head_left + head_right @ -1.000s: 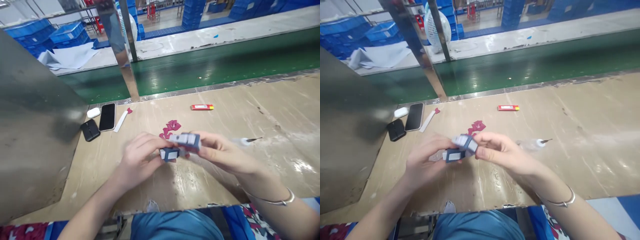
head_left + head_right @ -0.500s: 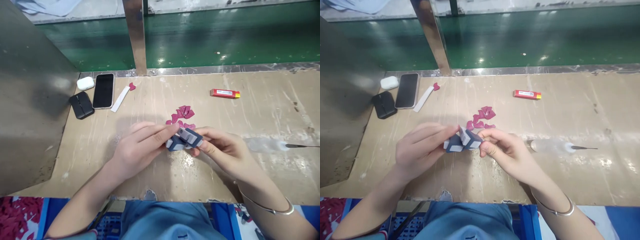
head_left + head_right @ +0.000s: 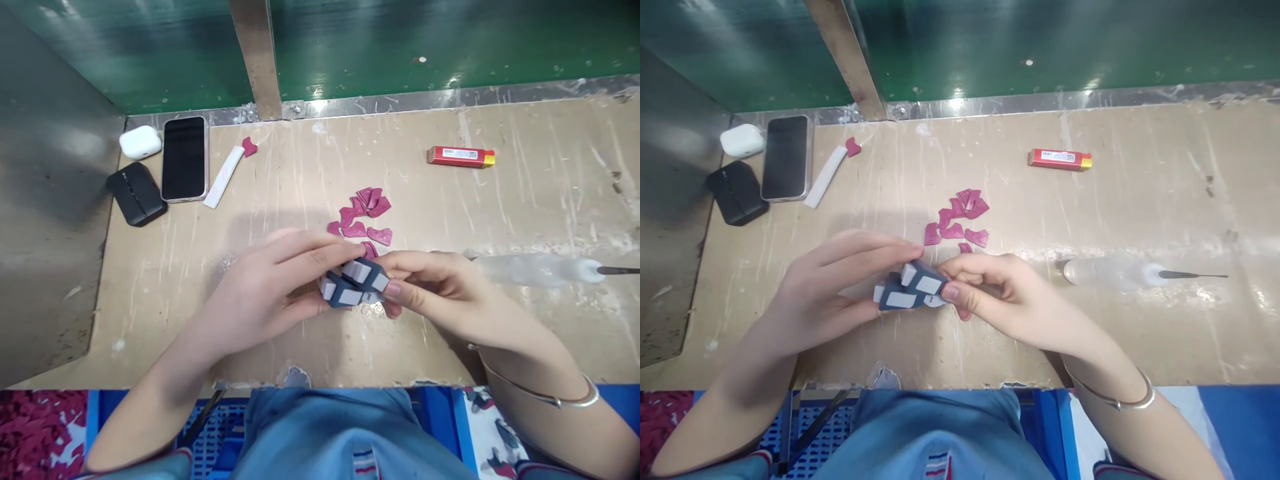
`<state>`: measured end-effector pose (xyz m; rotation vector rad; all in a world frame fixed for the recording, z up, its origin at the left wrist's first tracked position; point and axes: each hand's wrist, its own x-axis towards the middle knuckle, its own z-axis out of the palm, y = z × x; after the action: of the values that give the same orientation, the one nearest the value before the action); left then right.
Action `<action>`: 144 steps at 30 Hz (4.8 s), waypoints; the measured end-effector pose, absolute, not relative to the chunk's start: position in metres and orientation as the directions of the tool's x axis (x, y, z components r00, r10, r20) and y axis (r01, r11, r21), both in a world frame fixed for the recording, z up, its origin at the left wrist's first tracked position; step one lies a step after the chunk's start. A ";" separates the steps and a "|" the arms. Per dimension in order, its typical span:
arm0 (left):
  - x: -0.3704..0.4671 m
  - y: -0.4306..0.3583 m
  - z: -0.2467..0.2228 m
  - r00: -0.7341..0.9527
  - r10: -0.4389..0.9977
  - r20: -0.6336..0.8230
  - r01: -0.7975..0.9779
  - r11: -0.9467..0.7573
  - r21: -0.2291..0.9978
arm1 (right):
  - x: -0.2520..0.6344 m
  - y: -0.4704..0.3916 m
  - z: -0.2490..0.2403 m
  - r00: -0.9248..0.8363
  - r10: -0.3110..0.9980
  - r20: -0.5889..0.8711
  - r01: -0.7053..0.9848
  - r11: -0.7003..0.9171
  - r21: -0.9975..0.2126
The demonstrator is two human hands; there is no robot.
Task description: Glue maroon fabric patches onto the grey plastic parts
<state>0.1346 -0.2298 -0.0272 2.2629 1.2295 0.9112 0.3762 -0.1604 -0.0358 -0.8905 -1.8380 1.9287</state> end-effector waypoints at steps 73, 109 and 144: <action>0.175 -0.240 -0.062 0.226 0.952 0.206 0.254 -0.261 0.931 | 0.345 -0.169 -0.067 -0.577 0.756 -0.308 0.047 -0.346 -0.937; 0.154 -0.236 -0.049 0.285 0.958 -0.023 -0.073 0.046 0.996 | 0.375 -0.179 -0.018 -0.582 0.782 0.220 -0.064 0.226 -0.972; 0.182 -0.210 -0.089 0.569 0.817 -0.091 0.799 -0.524 0.295 | 0.550 -0.003 -0.147 -0.077 0.967 0.244 0.812 0.203 -0.547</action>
<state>0.1821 -0.2096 -0.0890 2.5014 1.3277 0.0836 0.5505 -0.0030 -0.1468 -1.6494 -1.9287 0.3625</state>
